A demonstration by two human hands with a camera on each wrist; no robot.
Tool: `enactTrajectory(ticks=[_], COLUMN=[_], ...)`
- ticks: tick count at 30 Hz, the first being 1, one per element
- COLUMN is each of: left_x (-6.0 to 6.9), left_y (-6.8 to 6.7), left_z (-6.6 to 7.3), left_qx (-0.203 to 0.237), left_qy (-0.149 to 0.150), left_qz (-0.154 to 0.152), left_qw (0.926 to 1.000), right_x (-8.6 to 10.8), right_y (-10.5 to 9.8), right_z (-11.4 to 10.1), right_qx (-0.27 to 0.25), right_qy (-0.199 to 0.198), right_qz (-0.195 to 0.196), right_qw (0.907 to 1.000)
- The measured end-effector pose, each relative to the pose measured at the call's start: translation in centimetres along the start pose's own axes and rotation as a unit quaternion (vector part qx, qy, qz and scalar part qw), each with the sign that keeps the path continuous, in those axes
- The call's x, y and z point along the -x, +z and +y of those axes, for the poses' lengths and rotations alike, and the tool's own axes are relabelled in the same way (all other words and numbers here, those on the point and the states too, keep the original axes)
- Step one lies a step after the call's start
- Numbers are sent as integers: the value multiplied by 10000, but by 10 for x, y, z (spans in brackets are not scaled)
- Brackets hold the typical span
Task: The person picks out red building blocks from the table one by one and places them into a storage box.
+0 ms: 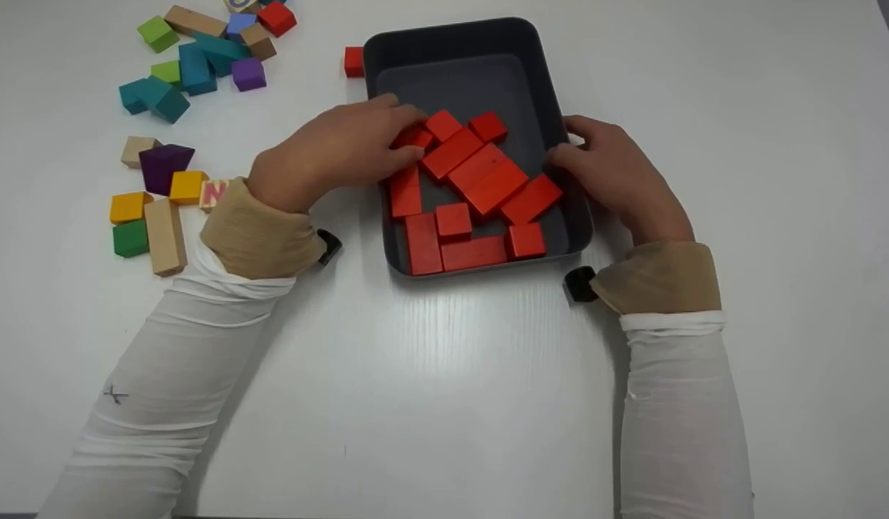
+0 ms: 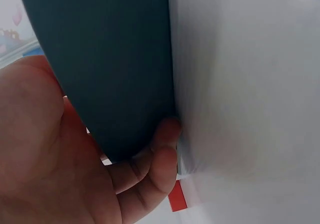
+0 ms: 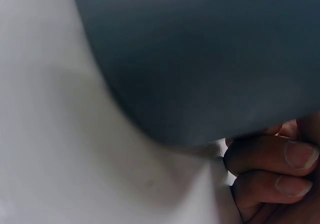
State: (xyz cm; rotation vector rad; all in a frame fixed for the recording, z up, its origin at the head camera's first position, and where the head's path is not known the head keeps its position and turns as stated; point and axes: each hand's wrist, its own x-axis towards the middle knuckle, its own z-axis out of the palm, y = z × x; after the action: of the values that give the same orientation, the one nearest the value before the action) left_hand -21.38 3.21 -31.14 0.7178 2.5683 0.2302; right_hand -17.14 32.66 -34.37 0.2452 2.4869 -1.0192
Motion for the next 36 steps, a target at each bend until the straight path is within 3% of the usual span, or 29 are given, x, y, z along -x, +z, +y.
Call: enactTrajectory(ticks=[12, 17, 19, 22, 27, 32, 36], left_x=[3, 3, 3, 4, 6, 5, 2], left_y=[-6, -8, -8, -8, -10, -14, -14], left_z=[-3, -6, -7, -11, -20, -33, -42], left_qx=[346, 450, 456, 445, 518, 660, 659], left_qy=[205, 116, 21, -181, -600, -1067, -1258], left_qz=[-52, 70, 269, 886, 1899, 2228, 2202], left_qw=[9992, 9989, 9986, 9949, 9786, 9667, 9651], right_x=[-1, -1, -2, -2, -2, -1, -1], right_y=[-1, -1, -1, -1, 0, 0, -1], right_z=[3, 2, 2, 2, 2, 2, 3], right_qx=[-44, -48, -46, -5, 23, 62, 26], right_qy=[13, 28, 43, 67, 83, 121, 95], right_qz=[17, 33, 33, 45, 49, 29, 50], right_qw=[10000, 10000, 10000, 10000, 10000, 9999, 9999])
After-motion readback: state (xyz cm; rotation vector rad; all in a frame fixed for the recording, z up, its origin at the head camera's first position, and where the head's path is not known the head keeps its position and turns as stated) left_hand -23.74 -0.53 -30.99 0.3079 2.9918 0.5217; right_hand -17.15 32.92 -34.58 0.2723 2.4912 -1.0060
